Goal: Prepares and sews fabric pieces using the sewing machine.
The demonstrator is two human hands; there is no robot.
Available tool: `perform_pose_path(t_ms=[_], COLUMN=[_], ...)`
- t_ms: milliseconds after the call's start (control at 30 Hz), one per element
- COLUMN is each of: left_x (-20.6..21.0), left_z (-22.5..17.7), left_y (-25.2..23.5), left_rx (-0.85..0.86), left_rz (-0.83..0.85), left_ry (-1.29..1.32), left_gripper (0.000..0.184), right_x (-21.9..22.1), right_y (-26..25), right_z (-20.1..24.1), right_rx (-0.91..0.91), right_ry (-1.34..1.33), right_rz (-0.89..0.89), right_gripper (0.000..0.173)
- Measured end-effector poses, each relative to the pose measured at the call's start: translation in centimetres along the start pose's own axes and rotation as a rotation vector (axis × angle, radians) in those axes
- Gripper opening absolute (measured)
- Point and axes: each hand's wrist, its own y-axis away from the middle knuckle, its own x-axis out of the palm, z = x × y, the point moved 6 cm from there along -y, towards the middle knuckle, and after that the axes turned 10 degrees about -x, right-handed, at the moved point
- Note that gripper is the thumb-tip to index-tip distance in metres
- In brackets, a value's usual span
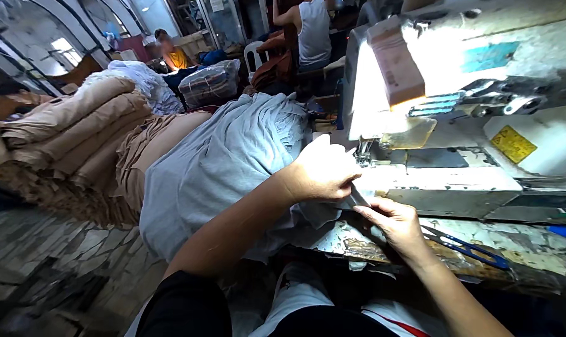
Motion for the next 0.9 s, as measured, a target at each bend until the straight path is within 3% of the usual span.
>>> perform_pose_path(t_ms=[900], left_x=[0.03], left_z=[-0.15], left_y=[-0.35], left_rx=[0.014], left_rz=[0.006], left_ry=[-0.017], left_gripper=[0.017], right_x=[-0.32], right_y=[0.03], right_z=[0.09], right_rx=[-0.018], right_ry=[0.009], right_rz=[0.001], right_gripper=[0.013])
